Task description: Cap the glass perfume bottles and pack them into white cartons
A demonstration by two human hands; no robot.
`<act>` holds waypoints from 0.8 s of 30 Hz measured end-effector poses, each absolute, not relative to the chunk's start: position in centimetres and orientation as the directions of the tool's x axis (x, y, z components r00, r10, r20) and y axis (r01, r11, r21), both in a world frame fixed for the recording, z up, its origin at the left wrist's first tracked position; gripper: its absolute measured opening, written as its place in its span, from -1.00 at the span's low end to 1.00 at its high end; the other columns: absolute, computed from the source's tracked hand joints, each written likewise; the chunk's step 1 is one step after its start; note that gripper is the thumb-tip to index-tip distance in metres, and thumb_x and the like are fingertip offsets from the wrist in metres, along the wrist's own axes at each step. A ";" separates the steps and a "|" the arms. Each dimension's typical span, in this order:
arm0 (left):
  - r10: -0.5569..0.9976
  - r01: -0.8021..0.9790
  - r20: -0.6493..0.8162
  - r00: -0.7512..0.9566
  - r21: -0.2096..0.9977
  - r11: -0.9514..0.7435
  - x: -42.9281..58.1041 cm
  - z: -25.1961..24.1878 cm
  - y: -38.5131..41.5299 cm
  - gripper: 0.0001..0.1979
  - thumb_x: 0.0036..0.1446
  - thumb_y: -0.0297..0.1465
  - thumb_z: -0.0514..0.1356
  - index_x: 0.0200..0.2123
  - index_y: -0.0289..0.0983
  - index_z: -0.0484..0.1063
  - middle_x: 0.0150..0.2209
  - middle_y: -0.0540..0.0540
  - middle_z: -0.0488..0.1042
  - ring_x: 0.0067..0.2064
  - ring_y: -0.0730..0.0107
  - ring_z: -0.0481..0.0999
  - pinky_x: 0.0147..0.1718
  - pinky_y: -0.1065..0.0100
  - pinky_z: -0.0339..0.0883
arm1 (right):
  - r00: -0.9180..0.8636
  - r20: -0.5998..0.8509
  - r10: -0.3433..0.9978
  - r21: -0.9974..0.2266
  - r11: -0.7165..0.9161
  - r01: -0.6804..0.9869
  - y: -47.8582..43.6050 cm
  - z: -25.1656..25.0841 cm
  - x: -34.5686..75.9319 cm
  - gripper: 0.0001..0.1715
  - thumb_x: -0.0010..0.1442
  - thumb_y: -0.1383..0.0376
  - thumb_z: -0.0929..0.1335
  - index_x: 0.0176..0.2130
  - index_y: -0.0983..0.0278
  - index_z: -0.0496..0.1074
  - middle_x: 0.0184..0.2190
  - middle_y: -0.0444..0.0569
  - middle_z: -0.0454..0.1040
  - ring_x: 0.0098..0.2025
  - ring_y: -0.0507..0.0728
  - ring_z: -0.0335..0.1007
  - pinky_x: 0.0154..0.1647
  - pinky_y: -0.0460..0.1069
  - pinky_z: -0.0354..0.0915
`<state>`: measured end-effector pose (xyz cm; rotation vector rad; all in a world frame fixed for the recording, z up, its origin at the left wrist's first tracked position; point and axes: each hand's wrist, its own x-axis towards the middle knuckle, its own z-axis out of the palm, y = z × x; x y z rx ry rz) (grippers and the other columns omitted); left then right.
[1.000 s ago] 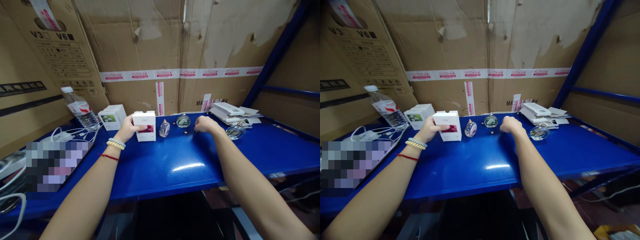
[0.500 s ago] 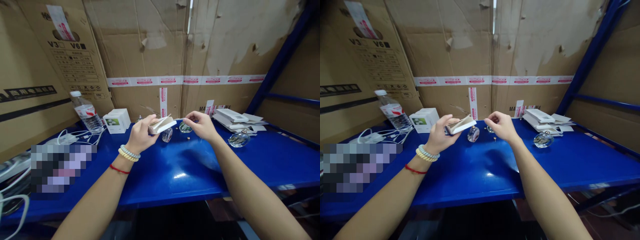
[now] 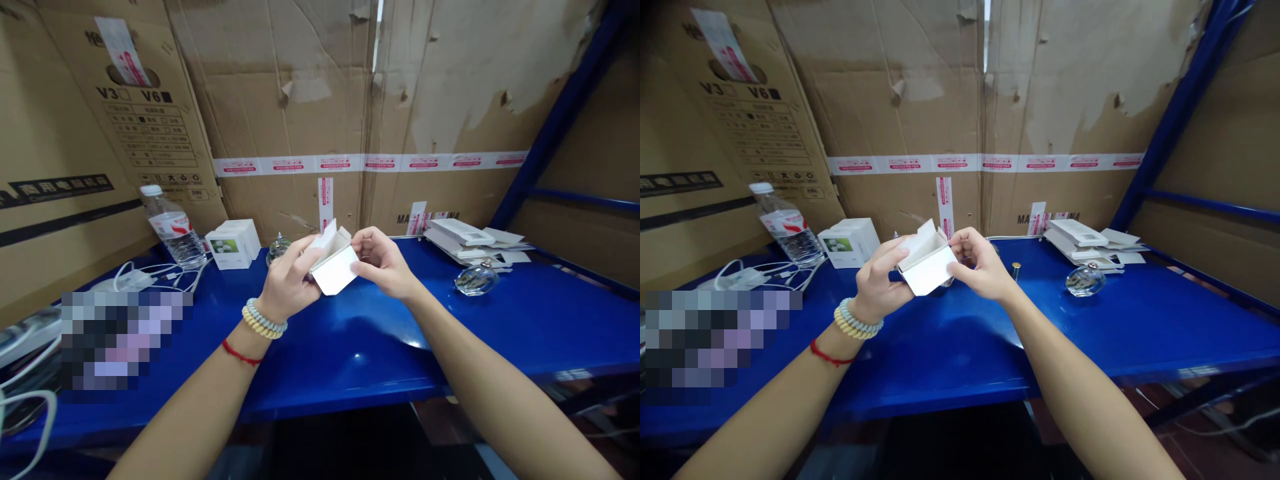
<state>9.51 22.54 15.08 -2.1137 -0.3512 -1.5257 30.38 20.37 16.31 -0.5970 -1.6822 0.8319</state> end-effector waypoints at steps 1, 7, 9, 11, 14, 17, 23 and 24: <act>-0.099 0.514 0.941 0.323 -0.262 -0.817 9.6 15.3 22.1 -0.42 0.02 -0.34 0.35 0.07 -0.13 0.18 0.02 -0.24 0.49 -0.01 0.21 0.57 -0.17 0.26 0.56 | -0.263 0.619 0.740 -0.774 0.632 -0.042 20.2 16.3 30.3 -0.60 0.00 0.24 0.45 -0.20 0.23 0.25 -0.40 -0.19 0.33 -0.41 -0.07 0.25 -0.41 -0.13 0.21; -0.073 0.636 0.958 0.278 -0.241 -0.733 9.0 17.0 20.7 -0.67 -0.02 -0.26 0.35 -0.22 -0.17 0.32 -0.07 -0.14 0.51 -0.11 0.25 0.57 -0.21 0.28 0.51 | -0.282 0.610 0.740 -0.781 0.622 -0.055 19.9 16.4 29.9 -0.54 0.08 0.05 0.44 -0.16 0.22 0.26 -0.43 -0.19 0.34 -0.44 -0.07 0.26 -0.44 -0.13 0.21; 0.013 0.652 0.974 0.226 -0.142 -0.744 8.2 17.5 21.2 -0.68 -0.05 -0.26 0.35 -0.25 -0.21 0.35 -0.16 -0.13 0.51 -0.16 0.27 0.55 -0.21 0.28 0.48 | -0.273 0.583 0.765 -0.804 0.591 -0.062 20.2 16.5 30.0 -0.49 0.10 -0.07 0.39 -0.16 0.24 0.28 -0.44 -0.16 0.38 -0.47 -0.07 0.26 -0.53 -0.14 0.16; 0.117 0.690 0.985 0.129 -0.004 -0.724 7.1 17.9 22.1 -0.69 -0.07 -0.27 0.34 -0.27 -0.24 0.37 -0.26 -0.10 0.49 -0.22 0.29 0.52 -0.22 0.27 0.45 | -0.223 0.549 0.805 -0.831 0.554 -0.046 20.8 16.5 30.3 -0.43 0.11 -0.16 0.33 -0.18 0.25 0.31 -0.43 -0.14 0.40 -0.50 -0.06 0.27 -0.60 -0.15 0.10; 0.222 0.751 0.973 -0.059 0.190 -0.632 5.4 18.2 23.6 -0.76 -0.05 -0.23 0.28 -0.43 -0.25 0.36 -0.48 0.00 0.37 -0.41 0.39 0.40 -0.36 0.31 0.35 | -0.110 0.516 0.850 -0.852 0.522 0.036 21.9 16.2 31.2 -0.37 0.08 -0.23 0.31 -0.28 0.28 0.36 -0.47 -0.14 0.38 -0.53 -0.07 0.25 -0.60 -0.14 0.08; 0.248 0.763 0.955 -0.162 0.281 -0.582 4.4 17.9 24.8 -0.68 0.00 -0.16 0.19 -0.61 -0.24 0.22 -0.63 0.05 0.19 -0.54 0.48 0.23 -0.45 0.35 0.22 | -0.025 0.517 0.855 -0.839 0.513 0.179 23.0 15.5 32.2 -0.35 0.08 -0.25 0.30 -0.36 0.30 0.39 -0.51 -0.14 0.37 -0.53 -0.06 0.23 -0.53 -0.12 0.13; 0.208 0.771 0.976 -0.066 0.183 -0.610 4.7 16.4 25.8 -0.63 0.02 -0.14 0.10 -0.68 -0.22 0.16 -0.67 0.02 0.20 -0.57 0.47 0.20 -0.51 0.35 0.11 | 0.185 0.611 0.770 -0.754 0.495 0.431 24.3 15.0 34.7 -0.42 0.20 -0.12 0.22 -0.45 0.30 0.40 -0.54 -0.11 0.40 -0.46 0.00 0.28 -0.34 -0.08 0.21; 0.212 0.771 0.976 -0.044 0.168 -0.614 4.8 16.2 25.9 -0.63 0.01 -0.15 0.11 -0.69 -0.22 0.15 -0.67 0.02 0.21 -0.57 0.47 0.20 -0.53 0.36 0.09 | 0.234 0.616 0.752 -0.754 0.477 0.452 24.4 15.1 35.2 -0.44 0.21 -0.09 0.21 -0.46 0.30 0.41 -0.54 -0.10 0.40 -0.46 0.01 0.29 -0.32 -0.07 0.21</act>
